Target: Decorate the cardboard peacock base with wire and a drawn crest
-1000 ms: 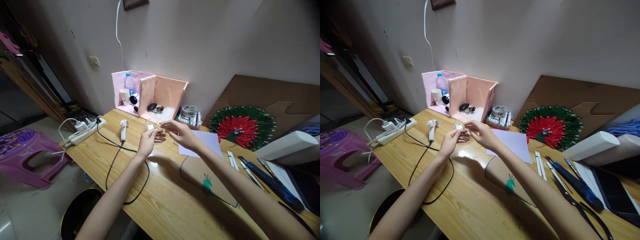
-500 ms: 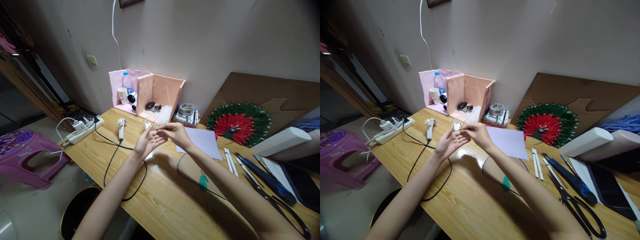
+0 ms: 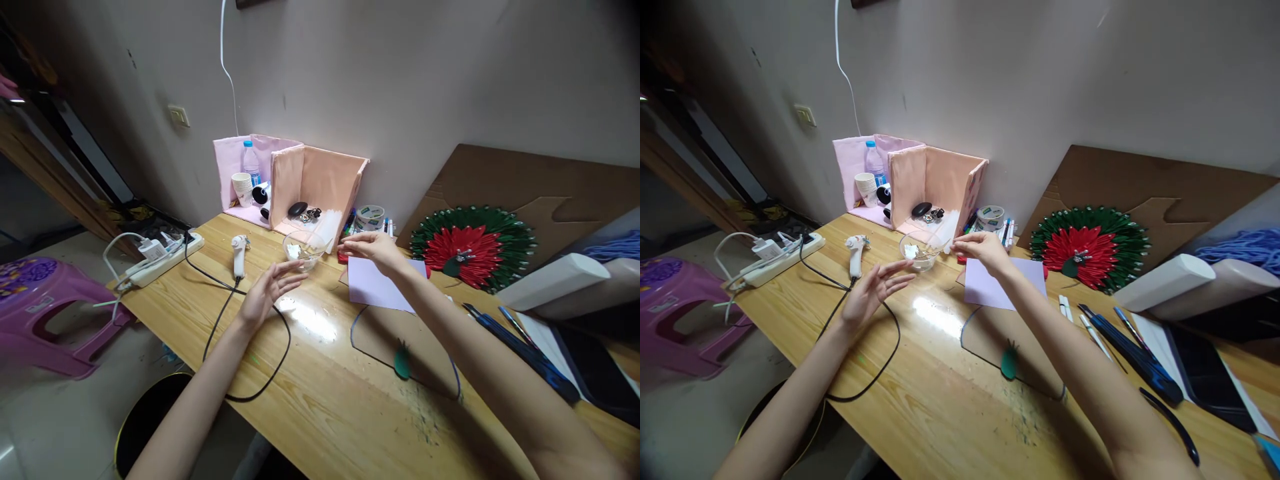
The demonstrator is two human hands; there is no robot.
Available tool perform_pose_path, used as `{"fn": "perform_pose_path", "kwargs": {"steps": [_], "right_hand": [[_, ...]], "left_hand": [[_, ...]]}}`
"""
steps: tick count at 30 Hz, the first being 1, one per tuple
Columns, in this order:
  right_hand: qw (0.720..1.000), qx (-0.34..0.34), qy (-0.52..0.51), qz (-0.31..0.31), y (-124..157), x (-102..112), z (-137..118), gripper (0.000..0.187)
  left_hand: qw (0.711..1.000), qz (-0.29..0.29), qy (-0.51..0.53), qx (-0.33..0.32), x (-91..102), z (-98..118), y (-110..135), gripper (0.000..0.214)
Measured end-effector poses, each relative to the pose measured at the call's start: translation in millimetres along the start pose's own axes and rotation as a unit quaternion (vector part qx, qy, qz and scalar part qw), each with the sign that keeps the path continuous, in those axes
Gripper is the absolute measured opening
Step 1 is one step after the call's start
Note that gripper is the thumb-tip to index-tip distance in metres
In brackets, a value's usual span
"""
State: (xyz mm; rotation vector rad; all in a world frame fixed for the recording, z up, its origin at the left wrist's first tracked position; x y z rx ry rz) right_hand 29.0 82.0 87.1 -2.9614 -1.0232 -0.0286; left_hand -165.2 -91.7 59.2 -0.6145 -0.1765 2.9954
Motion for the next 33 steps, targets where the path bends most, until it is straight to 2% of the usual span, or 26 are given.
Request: {"fn": "perform_pose_path", "kwargs": {"steps": [2,3,5,6,7,9,11,14,16,19,21,23,25,29,31,33], "right_hand": [[0.999,0.007,0.036,0.025,-2,17,0,0.033],[0.997,0.008,0.068,0.036,-2,24,-2,0.031],[0.985,0.009,0.164,0.049,1,39,-7,0.028],[0.973,0.007,0.224,0.047,3,46,-11,0.025],[0.956,0.010,0.291,0.035,6,53,-15,0.023],[0.907,0.010,0.421,0.000,15,70,-21,0.014],[0.866,-0.009,0.498,-0.033,26,94,-22,0.007],[0.823,-0.001,0.568,-0.016,43,148,-14,0.005],[0.787,0.012,0.616,0.027,56,190,-5,0.017],[0.726,-0.057,0.681,0.085,72,245,4,0.026],[0.702,-0.094,0.699,0.097,80,259,4,0.028],[0.711,-0.077,0.692,0.100,84,250,-2,0.030],[0.750,-0.039,0.654,0.093,82,220,-13,0.030],[0.864,-0.046,0.501,-0.003,68,126,-40,0.031],[0.917,-0.047,0.394,-0.038,56,82,-52,0.035],[0.954,-0.034,0.292,-0.050,41,46,-58,0.034]], "left_hand": [[0.989,0.100,-0.106,-0.032,18.9,-1,11,0.042],[0.968,0.177,-0.170,-0.053,29.9,-2,16,0.038],[0.888,0.340,-0.300,-0.080,51.7,-3,26,0.033],[0.842,0.390,-0.365,-0.070,61.4,-4,29,0.033],[0.801,0.415,-0.430,-0.044,70.0,-5,31,0.037],[0.741,0.408,-0.532,0.023,83.9,-6,31,0.049],[0.709,0.379,-0.590,0.077,93.7,-7,29,0.052],[0.692,0.360,-0.615,0.117,102.8,-6,23,0.047],[0.693,0.352,-0.616,0.133,106.1,-4,19,0.042],[0.677,0.342,-0.638,0.136,108.1,-2,16,0.037],[0.656,0.332,-0.664,0.139,109.1,-1,14,0.034],[0.643,0.311,-0.682,0.155,111.7,-1,12,0.032],[0.631,0.289,-0.698,0.176,117.1,1,10,0.029],[0.586,0.265,-0.743,0.185,135.8,10,9,0.027],[0.581,0.252,-0.752,0.186,146.0,16,10,0.026],[0.588,0.242,-0.748,0.189,153.9,20,11,0.027]]}}
Point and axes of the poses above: each hand's wrist, its own y-axis away from the middle knuckle, its own x-axis out of the back of the hand, z = x × y, the point moved 1 cm from there along -y, towards the middle knuckle, and after that the axes turned 9 degrees about -z, right-handed, at the moved point
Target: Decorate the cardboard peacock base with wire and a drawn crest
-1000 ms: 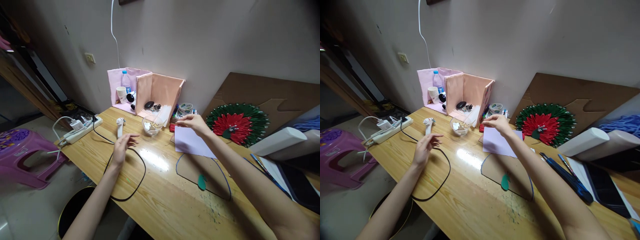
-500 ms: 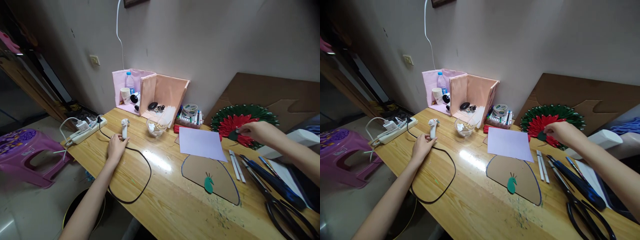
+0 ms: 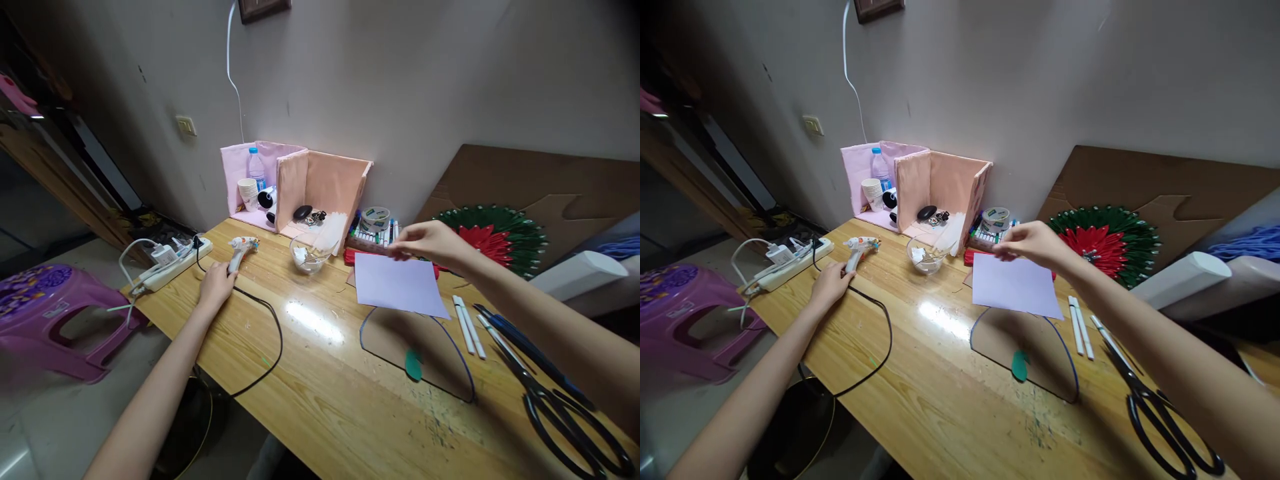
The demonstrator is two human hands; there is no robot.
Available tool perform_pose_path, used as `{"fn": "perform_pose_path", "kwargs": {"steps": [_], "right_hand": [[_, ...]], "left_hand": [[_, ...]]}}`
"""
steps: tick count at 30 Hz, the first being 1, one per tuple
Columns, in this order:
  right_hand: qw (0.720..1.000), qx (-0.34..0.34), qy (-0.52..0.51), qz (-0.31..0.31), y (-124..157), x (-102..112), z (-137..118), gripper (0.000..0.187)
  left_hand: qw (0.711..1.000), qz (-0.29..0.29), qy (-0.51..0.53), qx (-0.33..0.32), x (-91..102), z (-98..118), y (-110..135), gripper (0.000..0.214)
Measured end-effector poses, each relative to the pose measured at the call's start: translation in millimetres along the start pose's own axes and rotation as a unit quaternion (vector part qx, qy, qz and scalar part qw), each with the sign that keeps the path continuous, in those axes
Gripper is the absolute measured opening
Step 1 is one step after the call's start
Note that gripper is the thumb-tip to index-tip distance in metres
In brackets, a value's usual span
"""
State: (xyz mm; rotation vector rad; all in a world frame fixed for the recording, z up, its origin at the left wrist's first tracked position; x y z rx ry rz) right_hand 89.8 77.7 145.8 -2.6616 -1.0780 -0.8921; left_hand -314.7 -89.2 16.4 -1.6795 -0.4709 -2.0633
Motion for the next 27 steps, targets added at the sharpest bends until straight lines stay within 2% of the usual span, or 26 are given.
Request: {"fn": "perform_pose_path", "kwargs": {"steps": [3,6,11,16,18,22,25,27], "right_hand": [[0.988,0.030,-0.146,-0.032,-28,-28,-19,0.032],[0.976,0.054,-0.206,-0.042,-52,-49,-26,0.031],[0.983,0.106,-0.150,0.013,-73,-65,-38,0.026],[0.979,0.153,-0.132,-0.003,-80,-75,-51,0.011],[0.983,0.160,-0.089,-0.004,-81,-78,-55,0.009],[0.986,0.165,-0.005,0.024,-84,-84,-58,0.012],[0.986,0.161,-0.046,0.015,-89,-89,-59,0.012],[0.984,0.161,-0.070,-0.011,-90,-93,-61,0.011]], "left_hand": [[1.000,-0.007,0.006,-0.002,-0.2,-4,-1,0.028],[1.000,0.000,0.000,0.003,-4.3,0,3,0.029],[0.998,0.050,0.020,0.036,-10.5,18,20,0.054],[0.982,0.168,0.072,0.040,-0.8,41,43,0.062],[0.973,0.200,0.114,0.020,6.8,55,53,0.061],[0.953,0.222,0.196,-0.063,18.2,86,62,0.050],[0.925,0.252,0.269,-0.091,19.7,101,56,0.037],[0.899,0.295,0.316,-0.075,18.7,102,49,0.032]]}}
Point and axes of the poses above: each hand's wrist, its own y-axis away from the middle knuckle, its own x-axis out of the back of the hand, z = x × y, the point moved 1 cm from there along -y, towards the middle knuckle, and after that the axes turned 9 degrees about -z, right-handed, at the moved point
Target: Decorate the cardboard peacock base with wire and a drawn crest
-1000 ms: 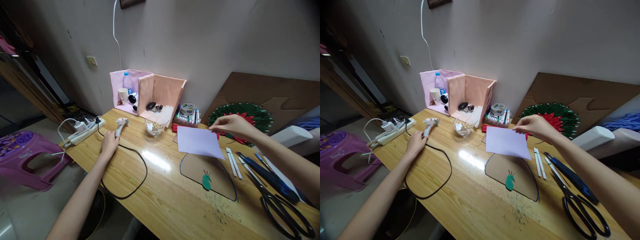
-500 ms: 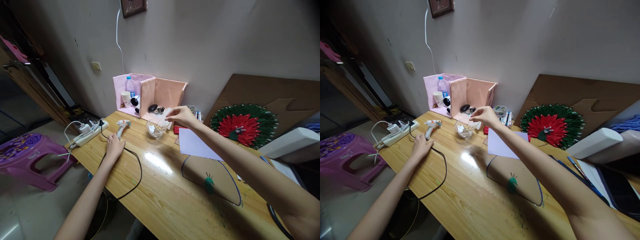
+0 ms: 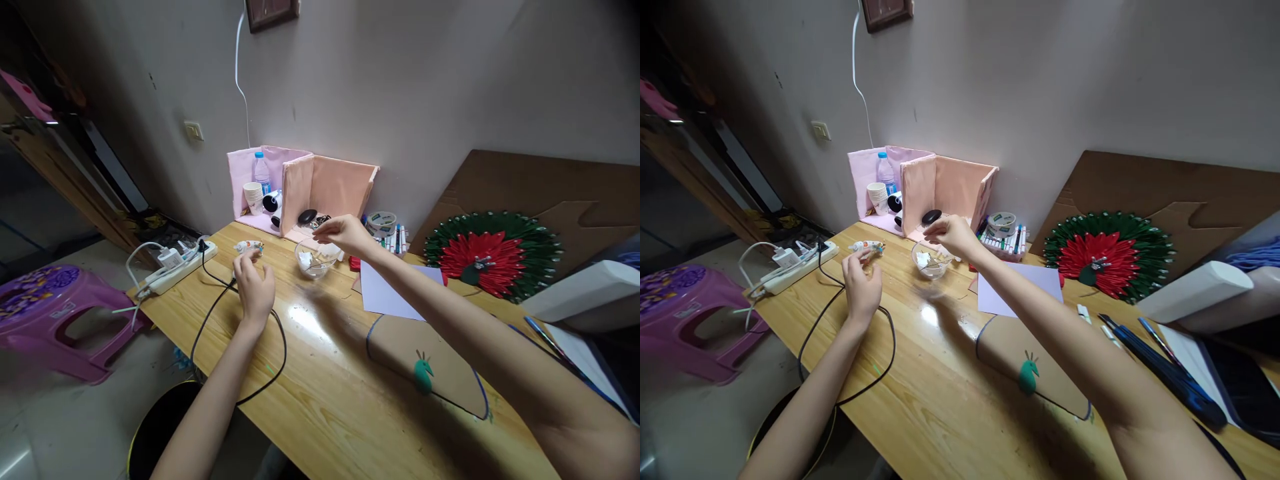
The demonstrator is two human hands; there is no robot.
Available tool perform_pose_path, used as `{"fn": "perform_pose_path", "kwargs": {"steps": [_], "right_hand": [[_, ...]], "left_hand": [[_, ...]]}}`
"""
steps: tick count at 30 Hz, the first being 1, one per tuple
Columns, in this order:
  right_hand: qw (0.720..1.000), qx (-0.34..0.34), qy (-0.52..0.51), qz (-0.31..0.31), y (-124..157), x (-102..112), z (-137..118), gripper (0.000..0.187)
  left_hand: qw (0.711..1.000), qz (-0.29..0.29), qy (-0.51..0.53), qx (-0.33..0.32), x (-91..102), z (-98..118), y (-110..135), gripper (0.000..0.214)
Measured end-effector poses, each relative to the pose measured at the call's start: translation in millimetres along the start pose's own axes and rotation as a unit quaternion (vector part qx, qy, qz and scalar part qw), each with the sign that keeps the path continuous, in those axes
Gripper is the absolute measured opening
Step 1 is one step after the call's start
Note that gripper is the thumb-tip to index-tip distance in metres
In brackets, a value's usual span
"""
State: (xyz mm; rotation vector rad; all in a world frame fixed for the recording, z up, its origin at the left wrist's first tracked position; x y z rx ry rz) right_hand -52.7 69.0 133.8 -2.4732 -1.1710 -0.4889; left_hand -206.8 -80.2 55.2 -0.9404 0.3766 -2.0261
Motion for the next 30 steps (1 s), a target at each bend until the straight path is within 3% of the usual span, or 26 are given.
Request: {"fn": "perform_pose_path", "kwargs": {"steps": [2,4,7,10,13,16,18,22,26,30], "right_hand": [[1.000,0.004,0.014,-0.014,-2,-5,-2,0.013],[0.998,0.013,0.054,-0.010,-5,-13,-6,0.015],[0.995,0.053,0.086,-0.004,-14,-32,-11,0.015],[0.994,0.067,0.078,-0.047,-28,-62,-12,0.004],[0.990,0.012,0.121,-0.076,-39,-95,-7,0.011],[0.986,-0.018,0.156,-0.046,-47,-122,4,0.039],[0.984,-0.046,0.172,-0.027,-52,-137,13,0.045],[0.976,-0.106,0.191,-0.023,-63,-158,29,0.030],[0.980,-0.106,0.166,-0.034,-69,-168,35,0.011],[0.994,-0.057,0.097,0.006,-71,-166,28,0.027]], "left_hand": [[0.998,0.053,0.009,0.030,-0.4,-7,-4,0.031],[0.995,0.068,-0.017,0.074,1.7,-18,-7,0.032],[0.985,0.007,-0.084,0.152,4.9,-38,-12,0.042],[0.965,-0.085,-0.148,0.198,6.3,-59,-17,0.049],[0.951,-0.144,-0.190,0.195,7.8,-77,-20,0.049],[0.950,-0.157,-0.204,0.173,9.8,-91,-20,0.046],[0.952,-0.155,-0.205,0.164,10.4,-98,-19,0.045],[0.955,-0.148,-0.210,0.151,8.3,-104,-16,0.042],[0.958,-0.144,-0.215,0.126,5.3,-107,-13,0.039],[0.961,-0.138,-0.215,0.104,4.7,-110,-12,0.035]]}}
Point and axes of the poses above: each hand's wrist, its own y-axis away from the middle knuckle, its own x-axis out of the back of the hand, z = x × y, the point moved 1 cm from there along -y, towards the middle knuckle, and after that the axes turned 9 degrees about -z, right-handed, at the moved point
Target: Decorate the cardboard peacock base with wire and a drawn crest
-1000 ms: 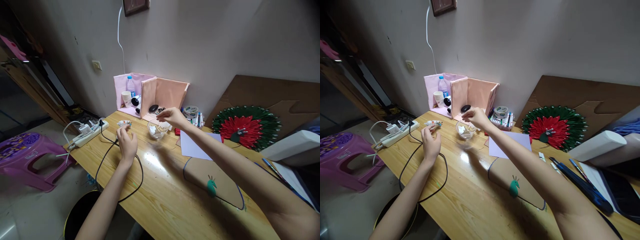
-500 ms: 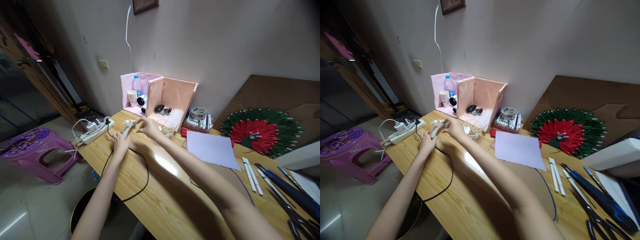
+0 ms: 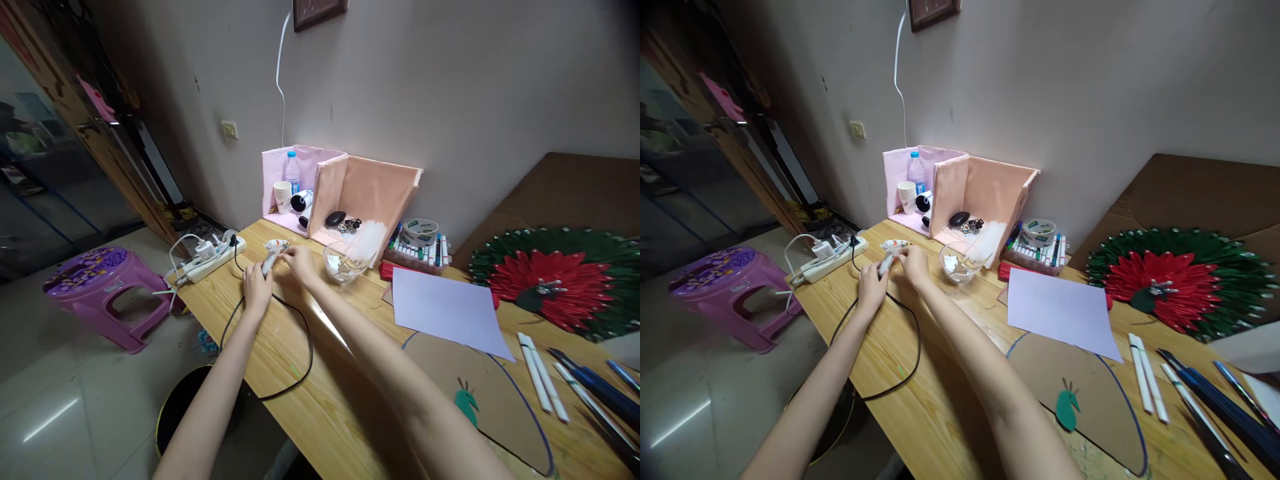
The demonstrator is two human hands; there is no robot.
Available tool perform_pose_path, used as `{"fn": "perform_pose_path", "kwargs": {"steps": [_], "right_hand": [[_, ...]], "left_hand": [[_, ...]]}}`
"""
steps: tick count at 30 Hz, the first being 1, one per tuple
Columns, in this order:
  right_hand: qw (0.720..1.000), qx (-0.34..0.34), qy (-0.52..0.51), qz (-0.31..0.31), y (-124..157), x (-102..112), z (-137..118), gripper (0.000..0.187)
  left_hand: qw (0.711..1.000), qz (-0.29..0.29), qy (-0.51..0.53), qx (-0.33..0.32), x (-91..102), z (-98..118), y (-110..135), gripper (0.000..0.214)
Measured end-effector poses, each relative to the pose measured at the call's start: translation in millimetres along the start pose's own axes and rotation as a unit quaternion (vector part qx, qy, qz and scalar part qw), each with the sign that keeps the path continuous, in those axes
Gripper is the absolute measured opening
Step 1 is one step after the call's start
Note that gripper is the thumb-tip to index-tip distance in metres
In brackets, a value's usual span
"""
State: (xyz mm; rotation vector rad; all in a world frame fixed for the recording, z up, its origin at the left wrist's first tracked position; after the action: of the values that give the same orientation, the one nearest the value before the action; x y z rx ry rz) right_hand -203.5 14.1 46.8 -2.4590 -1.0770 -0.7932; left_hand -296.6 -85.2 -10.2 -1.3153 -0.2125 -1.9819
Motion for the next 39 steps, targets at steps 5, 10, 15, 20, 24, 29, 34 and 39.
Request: {"fn": "perform_pose_path", "kwargs": {"steps": [5,10,15,20,24,29,34,39], "right_hand": [[0.992,0.023,-0.088,0.093,-19,37,-8,0.056],[0.929,0.109,-0.236,0.263,-27,150,18,0.050],[0.904,0.185,-0.189,0.336,26,244,48,0.030],[0.992,0.094,0.010,0.083,65,216,54,0.023],[0.974,0.073,0.215,0.001,56,176,58,0.014],[0.949,0.079,0.296,-0.078,34,157,60,0.017],[0.941,0.077,0.307,-0.118,36,162,53,0.018],[0.919,0.105,0.363,-0.110,43,167,48,0.018]], "left_hand": [[1.000,0.010,0.011,0.001,-0.3,-2,2,0.033],[1.000,0.015,0.016,0.000,-0.2,-1,3,0.032],[1.000,0.022,0.019,-0.001,-2.8,-1,2,0.031],[0.999,0.025,0.021,0.006,-3.3,-1,2,0.032],[0.999,0.024,0.016,0.012,-1.2,1,3,0.032],[0.999,0.029,0.012,0.008,-0.6,1,3,0.031],[1.000,0.026,0.014,0.010,-0.9,0,2,0.031],[1.000,0.026,0.008,0.006,-0.3,0,2,0.031]]}}
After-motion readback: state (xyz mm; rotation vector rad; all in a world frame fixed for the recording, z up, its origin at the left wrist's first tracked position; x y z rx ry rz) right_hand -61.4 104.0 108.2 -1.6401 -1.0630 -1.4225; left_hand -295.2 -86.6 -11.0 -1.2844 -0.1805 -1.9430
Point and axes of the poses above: each hand's wrist, its own y-axis away from the middle knuckle, its own x-axis out of the back of the hand, z = x × y, the point moved 1 cm from there along -y, towards the middle knuckle, and after that the axes turned 9 degrees about -z, right-handed, at the moved point
